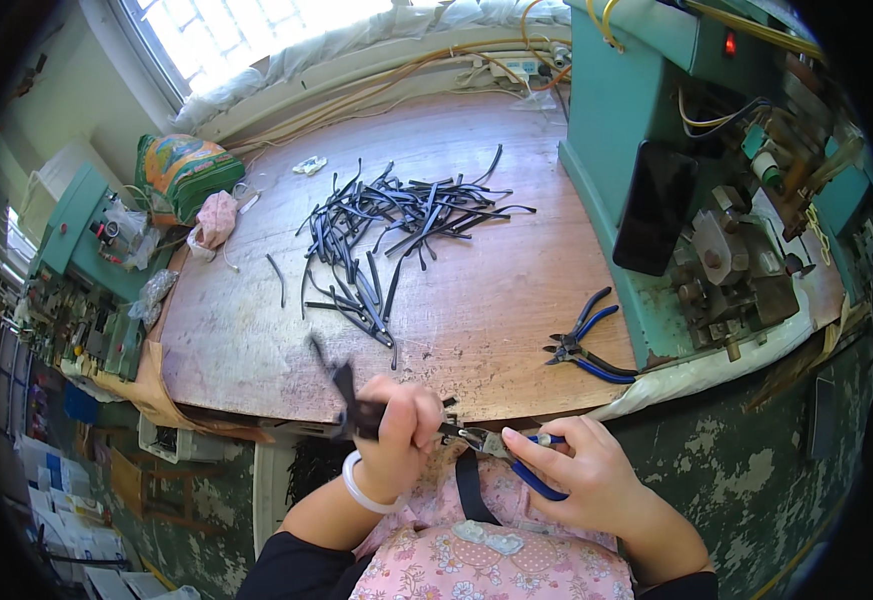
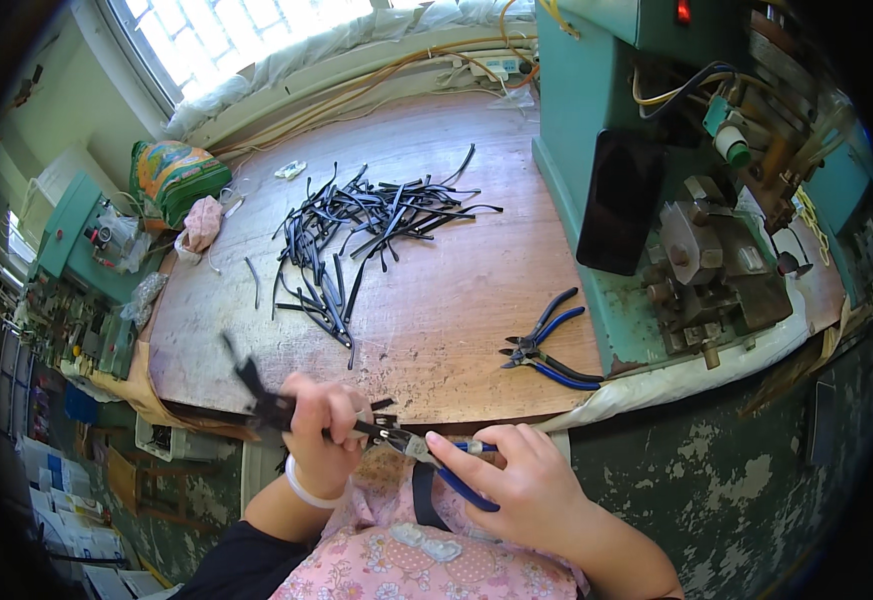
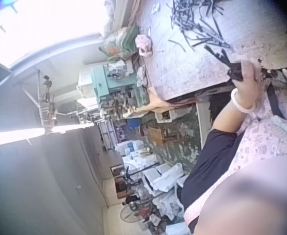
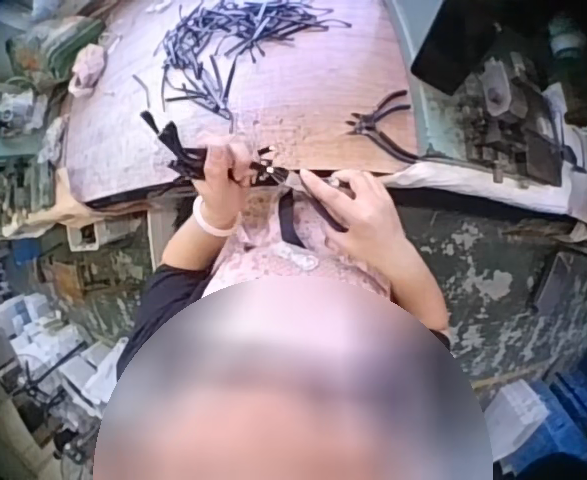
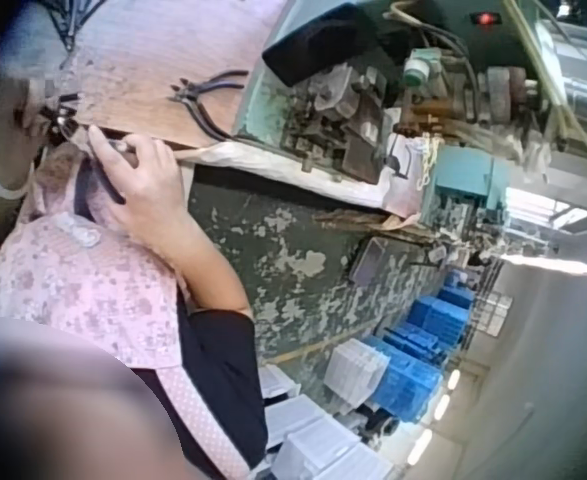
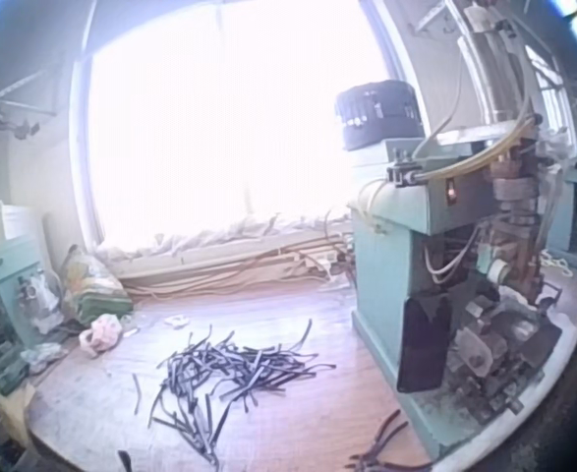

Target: The person repeatedly picks up black cables from a pile on a wooden table and uses pliers to cut off the ends. The cut pieces are dropped back onto the table. The person continues this process throughout the clip.

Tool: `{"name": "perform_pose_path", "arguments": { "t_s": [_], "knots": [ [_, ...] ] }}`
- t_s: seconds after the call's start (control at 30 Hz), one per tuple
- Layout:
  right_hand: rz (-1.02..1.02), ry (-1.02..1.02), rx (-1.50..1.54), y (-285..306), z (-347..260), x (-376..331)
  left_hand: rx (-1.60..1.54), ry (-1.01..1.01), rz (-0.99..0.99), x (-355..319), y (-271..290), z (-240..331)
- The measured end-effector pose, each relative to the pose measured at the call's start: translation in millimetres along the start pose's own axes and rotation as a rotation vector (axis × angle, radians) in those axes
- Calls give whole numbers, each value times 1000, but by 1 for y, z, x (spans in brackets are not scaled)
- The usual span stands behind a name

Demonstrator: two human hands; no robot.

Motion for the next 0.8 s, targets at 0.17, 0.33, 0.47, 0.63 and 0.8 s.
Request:
{"name": "perform_pose_path", "arguments": {
  "t_s": [0.17, 0.33, 0.47, 0.63, 0.8],
  "knots": [
    [33, 6, 105, 8, -9, 6, 245, -396, -16, -15, -7, 5],
    [75, -25, 39, 11, -8, 5, 263, -352, 34, -13, -10, 8],
    [66, 11, 19, 12, -12, 9, 298, -361, -30, -10, -13, 9],
    [49, 19, -21, 10, -13, 7, 305, -355, -10, -12, -14, 9],
    [0, 1, -95, 5, -9, -1, -24, 60, 59, -6, -2, 4]
  ]
}}
Point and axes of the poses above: each hand's wrist, its own x-axis towards the middle knuckle, its own y-axis out of the back of the hand, z = x × y, the point moved 4 cm from there along x, towards the middle knuckle, and after that the axes turned 1 degree about y, right-handed, at the moved point
